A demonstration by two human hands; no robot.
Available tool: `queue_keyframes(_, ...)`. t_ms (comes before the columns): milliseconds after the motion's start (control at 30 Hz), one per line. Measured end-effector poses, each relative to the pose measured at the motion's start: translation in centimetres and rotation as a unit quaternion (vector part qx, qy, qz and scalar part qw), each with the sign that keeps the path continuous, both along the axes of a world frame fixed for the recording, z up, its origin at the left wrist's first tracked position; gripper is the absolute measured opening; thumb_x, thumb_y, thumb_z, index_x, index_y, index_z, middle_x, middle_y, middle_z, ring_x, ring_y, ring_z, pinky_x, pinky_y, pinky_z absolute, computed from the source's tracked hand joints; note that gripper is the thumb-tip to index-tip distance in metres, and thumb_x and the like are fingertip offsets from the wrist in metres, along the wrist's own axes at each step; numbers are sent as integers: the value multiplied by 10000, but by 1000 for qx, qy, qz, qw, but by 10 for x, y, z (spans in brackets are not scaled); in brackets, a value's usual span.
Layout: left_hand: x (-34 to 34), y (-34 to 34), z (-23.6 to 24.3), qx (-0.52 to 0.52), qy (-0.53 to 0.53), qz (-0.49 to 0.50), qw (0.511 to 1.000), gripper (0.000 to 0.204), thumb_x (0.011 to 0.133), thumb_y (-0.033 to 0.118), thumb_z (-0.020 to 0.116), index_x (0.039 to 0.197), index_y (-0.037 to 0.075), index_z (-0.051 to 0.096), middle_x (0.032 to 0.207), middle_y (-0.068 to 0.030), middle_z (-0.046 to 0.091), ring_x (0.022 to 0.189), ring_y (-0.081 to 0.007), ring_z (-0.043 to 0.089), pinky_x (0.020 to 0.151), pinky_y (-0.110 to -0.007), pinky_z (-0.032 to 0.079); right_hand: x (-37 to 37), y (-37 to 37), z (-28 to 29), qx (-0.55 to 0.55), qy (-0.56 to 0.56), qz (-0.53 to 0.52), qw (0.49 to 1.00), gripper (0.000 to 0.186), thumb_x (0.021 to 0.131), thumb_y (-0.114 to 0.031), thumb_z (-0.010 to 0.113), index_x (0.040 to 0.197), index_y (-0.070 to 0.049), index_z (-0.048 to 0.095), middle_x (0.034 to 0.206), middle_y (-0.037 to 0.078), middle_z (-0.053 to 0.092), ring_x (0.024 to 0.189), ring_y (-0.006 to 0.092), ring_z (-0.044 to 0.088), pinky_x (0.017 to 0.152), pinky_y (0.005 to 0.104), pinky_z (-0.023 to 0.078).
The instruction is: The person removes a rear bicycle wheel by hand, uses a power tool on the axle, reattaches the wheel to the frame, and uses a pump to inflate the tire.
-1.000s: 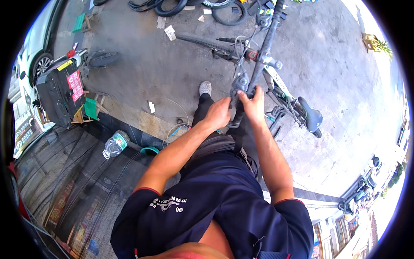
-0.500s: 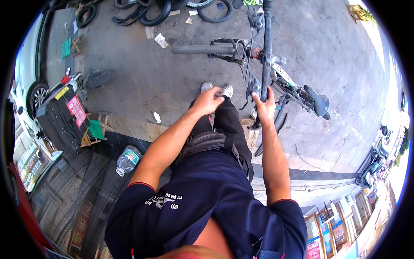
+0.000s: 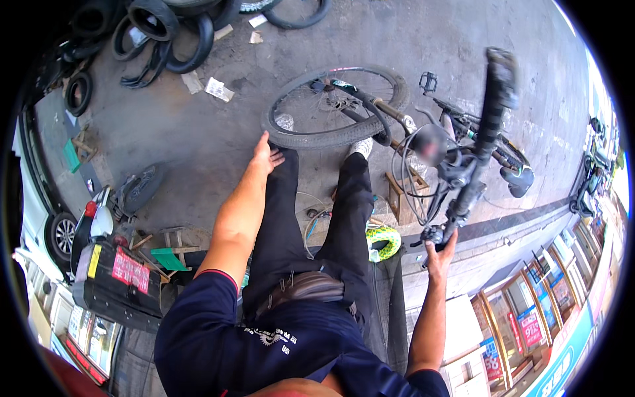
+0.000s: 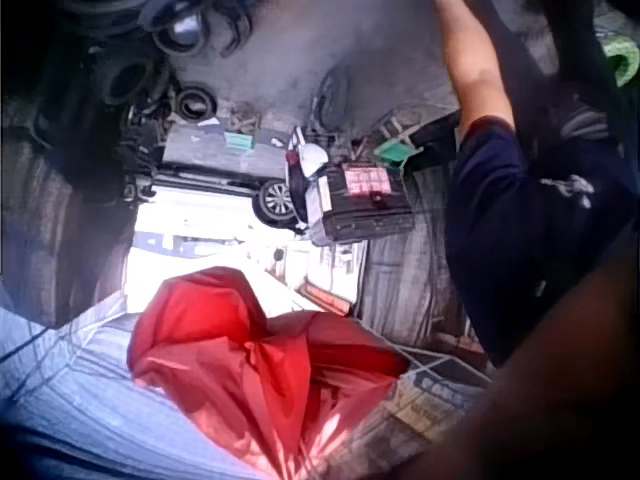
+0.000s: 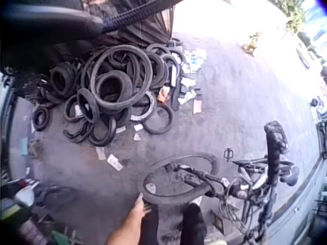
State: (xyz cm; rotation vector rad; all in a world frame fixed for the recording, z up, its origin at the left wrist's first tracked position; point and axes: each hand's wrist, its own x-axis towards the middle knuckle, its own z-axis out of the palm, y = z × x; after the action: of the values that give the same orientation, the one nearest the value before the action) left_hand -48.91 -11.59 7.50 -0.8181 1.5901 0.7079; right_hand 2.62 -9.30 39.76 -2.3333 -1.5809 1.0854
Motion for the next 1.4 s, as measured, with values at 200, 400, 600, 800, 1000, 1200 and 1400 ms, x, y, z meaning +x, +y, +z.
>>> queue_keyframes(200, -39, -3, -125, 130, -56, 147, 979, 594, 1003, 513, 487, 1392, 69, 557, 1413, -120, 591, 1294, -305, 552, 1085, -532, 439, -4, 0, -20, 49, -34, 42, 997, 1239, 723, -749, 766, 1557, 7, 249, 1395, 185, 478, 1276, 297, 475, 1108, 450, 346)
queue_keyframes(400, 109, 59, 44, 172, -164, 195, 952, 295, 999, 271, 596, 1168, 30, 588, 1120, -167, 681, 1059, -324, 671, 944, -475, 550, -12, -9, 4, -2, 10, -55, 998, 1230, 770, -685, 772, 1607, -23, 159, 1450, 172, 433, 1245, 289, 478, 1092, 442, 372)
queue_keyframes(600, 168, 41, 137, 301, -370, 44, 878, 262, 994, 269, 620, 1047, 16, 658, 998, -150, 722, 928, -282, 712, 856, -429, 571, 3, -18, -16, 88, -54, -38, 994, 1156, 806, -721, 712, 1563, 0, 221, 1102, 79, 544, 966, 183, 516, 844, 332, 454)
queue_keyframes(800, 38, 2, -65, 58, -90, 143, 984, 637, 999, 587, 383, 1255, 25, 539, 1209, -169, 609, 1110, -355, 601, 976, -526, 521, 19, -21, -23, 95, -78, -13, 992, 1202, 770, -749, 724, 1579, -20, 215, 1197, 95, 520, 986, 179, 507, 871, 344, 453)
queue_keyframes(1000, -39, 27, -145, 182, -89, 106, 974, 590, 1023, 518, 407, 1290, 31, 604, 1302, -136, 657, 1219, -322, 603, 1064, -506, 470, -22, 0, -18, 88, -27, -34, 995, 1183, 776, -705, 753, 1578, -20, 218, 1279, 117, 509, 1163, 223, 502, 999, 383, 437)
queue_keyframes(1200, 109, 63, 53, 151, -207, 131, 958, 301, 983, 277, 586, 1116, 9, 615, 1068, -163, 703, 1072, -282, 662, 965, -436, 535, -8, -11, -16, 57, -40, -74, 995, 1264, 731, -796, 714, 1615, -68, 180, 1402, 117, 447, 1026, 182, 502, 883, 358, 465)
queue_keyframes(1400, 150, 25, 138, 380, -254, -34, 889, 125, 990, 140, 609, 990, 16, 629, 941, -124, 728, 817, -202, 716, 748, -338, 584, -22, -3, -15, 75, -51, -73, 993, 1091, 842, -733, 654, 1600, -72, 230, 1239, 88, 556, 1041, 192, 533, 965, 382, 433)
